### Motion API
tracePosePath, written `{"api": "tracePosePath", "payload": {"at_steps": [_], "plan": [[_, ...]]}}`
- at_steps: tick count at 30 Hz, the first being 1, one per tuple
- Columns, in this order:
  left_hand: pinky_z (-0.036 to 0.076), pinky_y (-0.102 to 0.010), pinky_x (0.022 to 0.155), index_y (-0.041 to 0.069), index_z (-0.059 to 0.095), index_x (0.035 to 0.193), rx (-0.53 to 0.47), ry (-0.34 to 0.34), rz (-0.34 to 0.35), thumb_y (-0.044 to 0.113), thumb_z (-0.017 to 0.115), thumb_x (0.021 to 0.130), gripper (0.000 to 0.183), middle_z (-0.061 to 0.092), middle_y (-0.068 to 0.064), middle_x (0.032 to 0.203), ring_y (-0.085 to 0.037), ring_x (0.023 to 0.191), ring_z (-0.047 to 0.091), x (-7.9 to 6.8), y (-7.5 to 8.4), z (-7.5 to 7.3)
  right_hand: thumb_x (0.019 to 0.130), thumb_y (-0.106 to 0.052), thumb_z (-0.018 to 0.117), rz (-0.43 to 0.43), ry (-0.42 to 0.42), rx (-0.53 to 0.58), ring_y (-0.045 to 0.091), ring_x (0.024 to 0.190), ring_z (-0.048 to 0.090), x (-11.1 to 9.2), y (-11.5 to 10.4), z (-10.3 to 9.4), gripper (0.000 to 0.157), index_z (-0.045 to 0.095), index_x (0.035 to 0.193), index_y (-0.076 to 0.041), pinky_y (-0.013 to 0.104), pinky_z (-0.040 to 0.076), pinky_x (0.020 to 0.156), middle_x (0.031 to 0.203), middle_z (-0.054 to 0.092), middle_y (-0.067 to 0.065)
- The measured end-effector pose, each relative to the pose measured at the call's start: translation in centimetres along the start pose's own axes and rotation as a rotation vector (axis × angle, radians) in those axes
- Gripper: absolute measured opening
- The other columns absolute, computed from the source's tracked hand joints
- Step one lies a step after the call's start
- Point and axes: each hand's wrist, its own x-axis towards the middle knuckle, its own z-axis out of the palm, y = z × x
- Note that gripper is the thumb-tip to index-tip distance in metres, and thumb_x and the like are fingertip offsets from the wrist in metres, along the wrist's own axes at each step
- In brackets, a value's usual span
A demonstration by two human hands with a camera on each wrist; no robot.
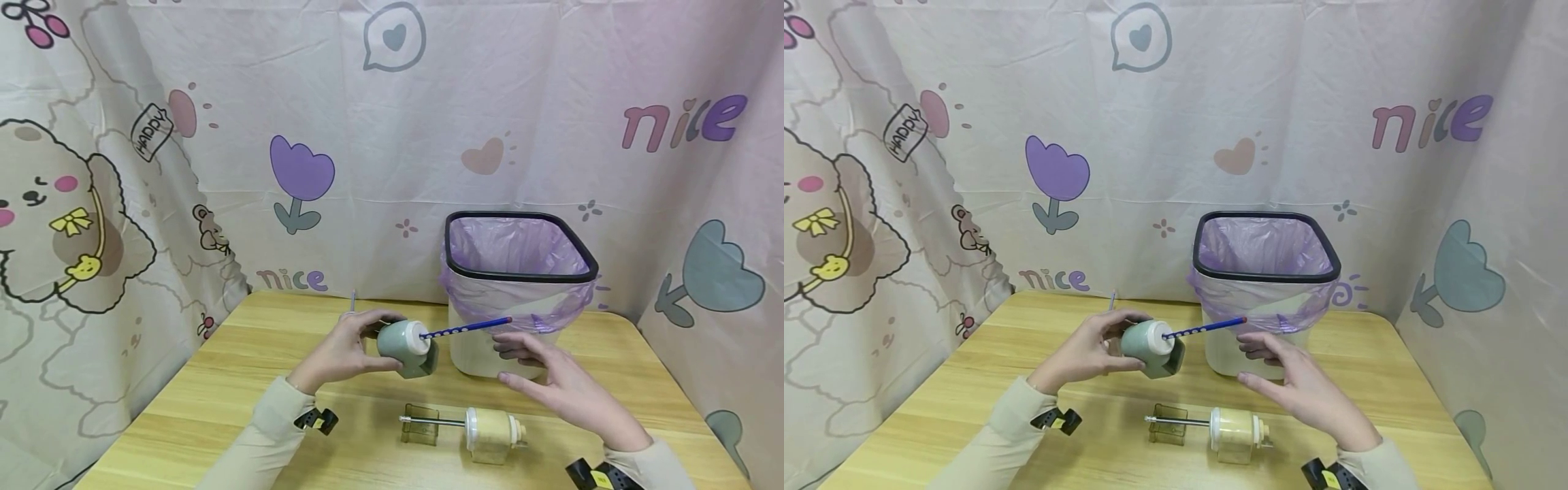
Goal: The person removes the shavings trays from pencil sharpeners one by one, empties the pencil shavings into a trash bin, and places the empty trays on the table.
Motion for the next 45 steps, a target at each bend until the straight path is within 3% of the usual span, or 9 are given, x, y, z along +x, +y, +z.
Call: {"api": "tracePosePath", "payload": {"at_steps": [1, 4, 8, 11, 29, 37, 45], "plan": [[0.056, -0.031, 0.094, 0.037, 0.058, 0.131, -0.002, 0.002, 0.003, 0.036, 0.091, 0.071, 0.069, 0.067, 0.016, 0.123, -0.008, 0.106, 0.066, 0.0, 0.2, 0.0, 0.093, -0.031, 0.071, 0.006, -0.003, -0.002, 0.016, 0.110, 0.067, 0.0, -0.1, 0.0, 0.051, 0.054, 0.140, -0.024, 0.035, 0.058, 0.092, 0.135, 0.065, -0.003], [0.046, -0.032, 0.101, 0.037, 0.059, 0.131, -0.001, 0.018, 0.018, 0.038, 0.091, 0.071, 0.069, 0.068, 0.017, 0.122, -0.007, 0.103, 0.067, 0.1, 0.6, 0.1, 0.093, -0.033, 0.072, 0.020, -0.007, -0.007, 0.016, 0.110, 0.067, 0.0, -0.4, 0.2, 0.051, 0.054, 0.140, -0.023, 0.035, 0.058, 0.091, 0.136, 0.064, -0.003], [0.048, -0.030, 0.099, 0.035, 0.060, 0.130, 0.005, 0.036, 0.049, 0.039, 0.090, 0.071, 0.066, 0.069, 0.016, 0.120, -0.006, 0.099, 0.068, 0.3, 1.2, 0.3, 0.093, -0.034, 0.072, 0.024, -0.010, -0.009, 0.017, 0.110, 0.067, 0.1, -0.8, 0.4, 0.052, 0.055, 0.140, -0.022, 0.036, 0.059, 0.091, 0.135, 0.064, -0.005], [0.059, -0.028, 0.086, 0.033, 0.062, 0.129, 0.006, 0.041, 0.070, 0.038, 0.090, 0.072, 0.064, 0.070, 0.015, 0.118, -0.008, 0.098, 0.068, 0.5, 1.6, 0.3, 0.093, -0.037, 0.071, 0.030, -0.014, -0.020, 0.017, 0.110, 0.068, 0.2, -1.1, 0.6, 0.050, 0.055, 0.139, -0.026, 0.038, 0.059, 0.091, 0.135, 0.064, -0.007], [0.058, -0.026, 0.081, 0.031, 0.065, 0.127, 0.108, 0.067, 0.073, 0.040, 0.091, 0.068, 0.065, 0.069, 0.017, 0.112, -0.003, 0.094, 0.066, 1.9, 4.9, 0.1, 0.091, -0.045, 0.071, 0.024, -0.027, 0.005, 0.011, 0.109, 0.066, 1.1, -3.1, 2.2, 0.048, 0.056, 0.136, -0.035, 0.039, 0.057, 0.094, 0.126, 0.066, -0.016], [0.052, -0.031, 0.077, 0.042, 0.064, 0.126, 0.169, 0.055, 0.050, 0.048, 0.090, 0.068, 0.063, 0.066, 0.025, 0.109, 0.000, 0.095, 0.064, 2.2, 5.6, 0.0, 0.090, -0.044, 0.073, -0.015, 0.006, 0.006, 0.014, 0.106, 0.068, 1.6, -3.5, 2.7, 0.054, 0.056, 0.138, -0.028, 0.039, 0.058, 0.091, 0.124, 0.068, -0.011], [0.051, -0.031, 0.075, 0.044, 0.064, 0.124, 0.187, 0.028, 0.078, 0.048, 0.089, 0.069, 0.061, 0.066, 0.026, 0.110, 0.001, 0.095, 0.062, 2.6, 6.1, 0.2, 0.087, -0.051, 0.074, 0.062, 0.020, -0.006, 0.017, 0.107, 0.069, 1.8, -4.0, 3.1, 0.064, 0.057, 0.138, -0.017, 0.041, 0.058, 0.093, 0.125, 0.069, -0.006]]}}
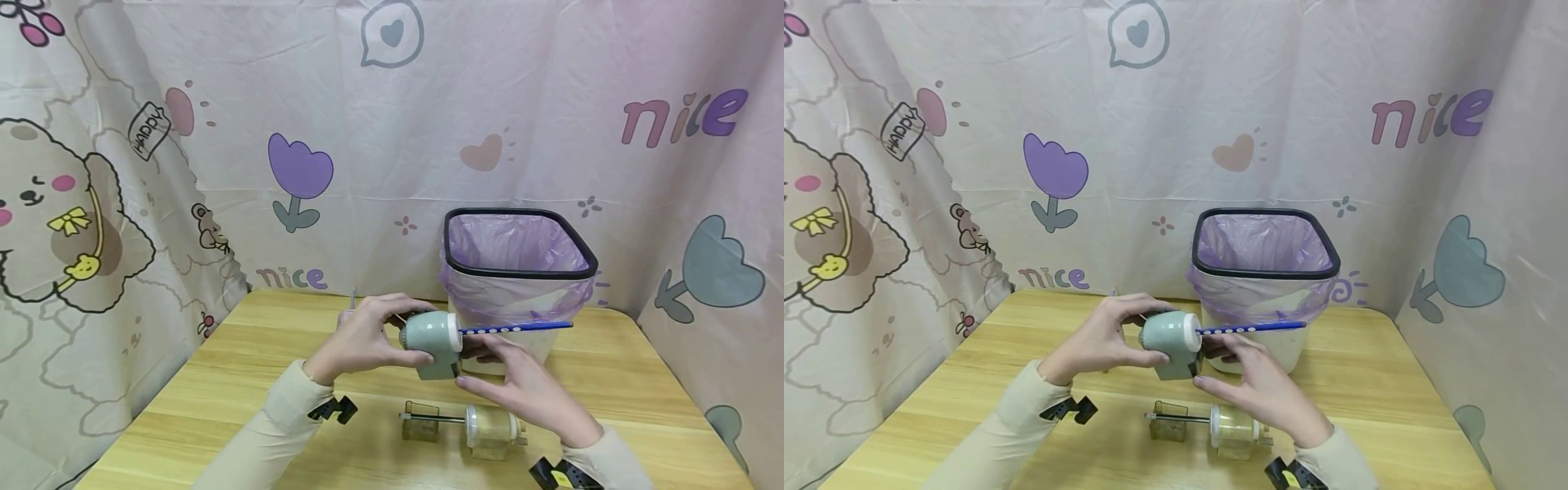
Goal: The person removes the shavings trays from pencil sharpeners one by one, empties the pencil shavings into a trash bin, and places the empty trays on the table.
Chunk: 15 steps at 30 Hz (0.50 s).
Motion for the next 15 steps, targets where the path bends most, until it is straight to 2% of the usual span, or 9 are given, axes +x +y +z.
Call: {"api": "tracePosePath", "payload": {"at_steps": [4, 9, 15], "plan": [[0.052, -0.028, 0.076, 0.040, 0.066, 0.124, -0.010, -0.010, 0.025, 0.045, 0.090, 0.069, 0.061, 0.066, 0.025, 0.110, 0.001, 0.095, 0.063, 0.21, 0.20, 0.12, 0.085, -0.053, 0.074, 0.033, -0.004, 0.002, 0.017, 0.107, 0.069, 0.14, -0.10, 0.18, 0.066, 0.059, 0.136, -0.013, 0.045, 0.057, 0.095, 0.123, 0.071, -0.002], [0.055, -0.025, 0.078, 0.036, 0.067, 0.125, -0.021, -0.023, 0.077, 0.042, 0.090, 0.070, 0.060, 0.067, 0.022, 0.110, 0.001, 0.095, 0.063, 0.51, 0.22, 0.34, 0.084, -0.056, 0.074, 0.066, -0.012, 0.005, 0.022, 0.110, 0.069, 0.31, -0.32, 0.30, 0.065, 0.061, 0.134, -0.017, 0.049, 0.057, 0.095, 0.124, 0.071, 0.001], [0.056, -0.026, 0.080, 0.034, 0.067, 0.125, -0.019, -0.033, 0.115, 0.042, 0.089, 0.071, 0.059, 0.068, 0.018, 0.110, 0.000, 0.095, 0.063, 0.74, 0.23, 0.42, 0.082, -0.057, 0.075, 0.089, -0.013, 0.015, 0.023, 0.111, 0.068, 0.40, -0.39, 0.42, 0.065, 0.060, 0.135, -0.022, 0.049, 0.057, 0.094, 0.125, 0.070, 0.001]]}}
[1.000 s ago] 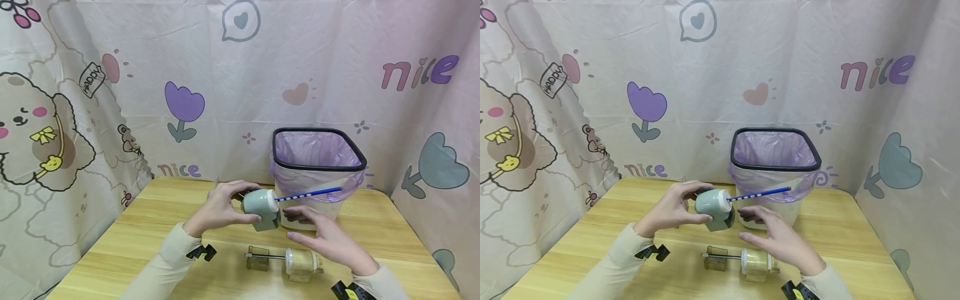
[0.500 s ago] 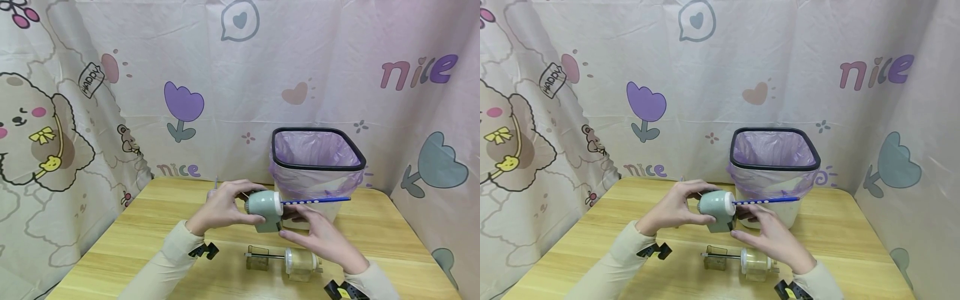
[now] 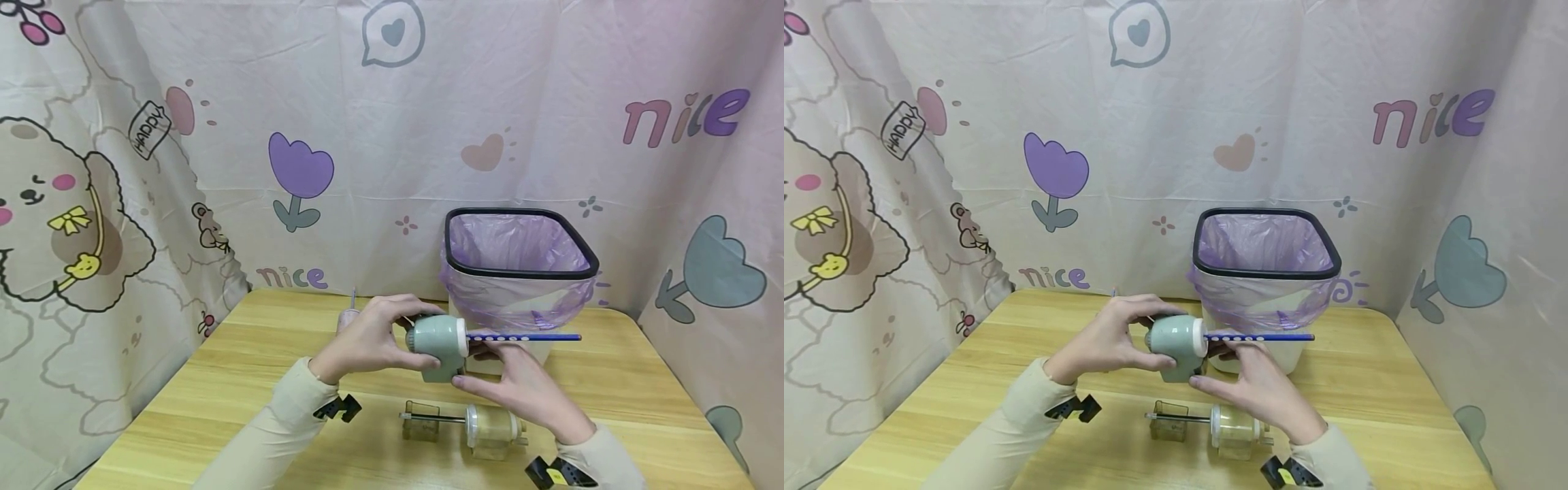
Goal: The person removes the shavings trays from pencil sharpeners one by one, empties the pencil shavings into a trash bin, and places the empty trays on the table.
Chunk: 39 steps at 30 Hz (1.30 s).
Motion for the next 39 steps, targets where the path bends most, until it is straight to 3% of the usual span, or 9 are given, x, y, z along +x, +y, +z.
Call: {"api": "tracePosePath", "payload": {"at_steps": [15, 30, 39], "plan": [[0.056, -0.020, 0.077, 0.030, 0.068, 0.124, 0.003, -0.025, 0.032, 0.037, 0.090, 0.071, 0.058, 0.068, 0.016, 0.111, -0.001, 0.093, 0.062, 0.11, -0.15, 0.24, 0.078, -0.058, 0.079, 0.044, 0.012, 0.025, 0.022, 0.106, 0.070, -0.06, 0.05, 0.17, 0.063, 0.060, 0.132, -0.032, 0.050, 0.057, 0.092, 0.124, 0.070, -0.003], [0.057, -0.022, 0.077, 0.030, 0.068, 0.124, -0.007, -0.041, 0.043, 0.037, 0.090, 0.071, 0.058, 0.068, 0.016, 0.111, -0.001, 0.093, 0.062, 0.01, -0.20, 0.31, 0.078, -0.059, 0.078, 0.048, 0.015, -0.016, 0.023, 0.107, 0.070, -0.42, -0.13, 0.01, 0.064, 0.061, 0.132, -0.031, 0.052, 0.056, 0.092, 0.114, 0.075, -0.001], [0.057, -0.020, 0.076, 0.028, 0.068, 0.124, 0.000, -0.040, 0.043, 0.037, 0.090, 0.071, 0.058, 0.069, 0.016, 0.112, 0.000, 0.093, 0.062, -0.02, -0.09, 0.36, 0.076, -0.059, 0.080, 0.019, 0.059, -0.046, 0.027, 0.111, 0.067, -0.31, 0.01, 0.03, 0.065, 0.063, 0.131, -0.030, 0.050, 0.056, 0.092, 0.124, 0.071, 0.000]]}}
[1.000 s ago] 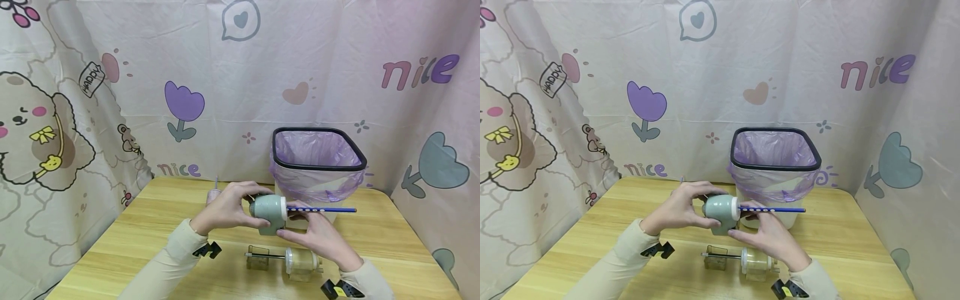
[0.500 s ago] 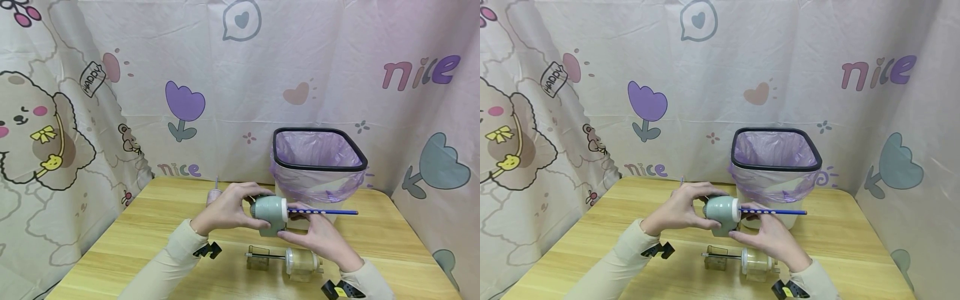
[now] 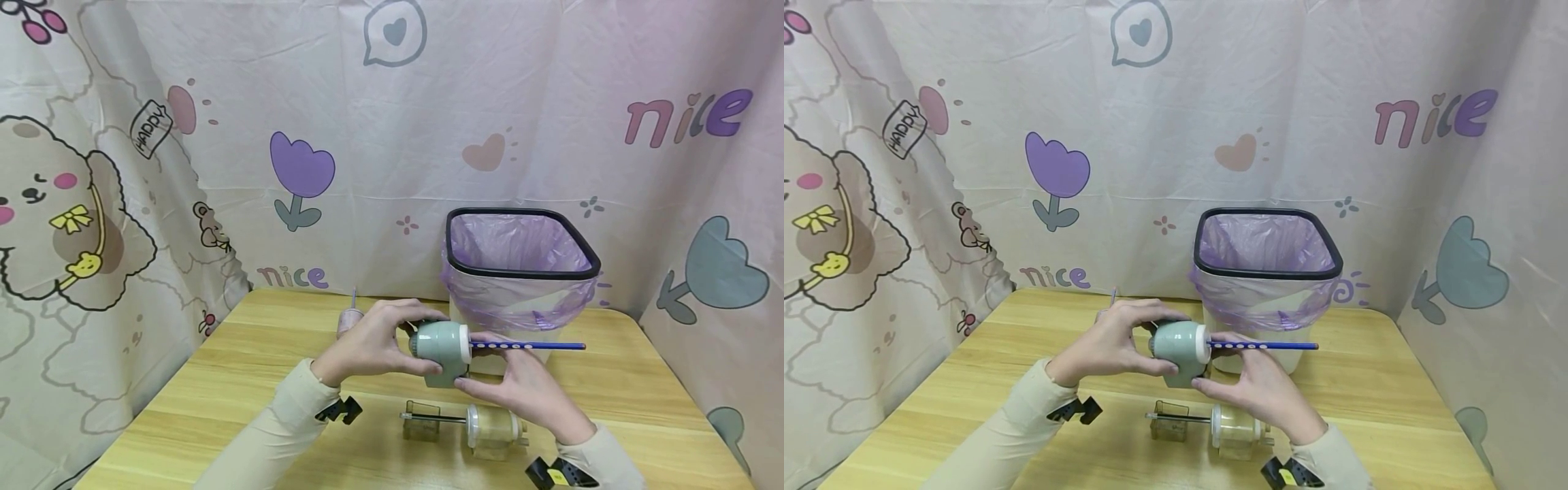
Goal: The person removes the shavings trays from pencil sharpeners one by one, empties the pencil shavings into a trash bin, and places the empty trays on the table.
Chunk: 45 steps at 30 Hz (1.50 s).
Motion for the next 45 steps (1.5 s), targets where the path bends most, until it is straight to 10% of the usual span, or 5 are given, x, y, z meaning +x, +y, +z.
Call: {"api": "tracePosePath", "payload": {"at_steps": [45], "plan": [[0.053, -0.026, 0.083, 0.037, 0.063, 0.130, 0.039, -0.005, -0.071, 0.042, 0.090, 0.071, 0.066, 0.067, 0.021, 0.119, 0.001, 0.101, 0.063, -1.0, -1.2, -0.7, 0.074, -0.057, 0.083, 0.075, -0.020, 0.125, 0.028, 0.119, 0.065, -0.3, 0.7, -0.8, 0.057, 0.064, 0.125, -0.041, 0.060, 0.049, 0.102, 0.120, 0.072, -0.006]]}}
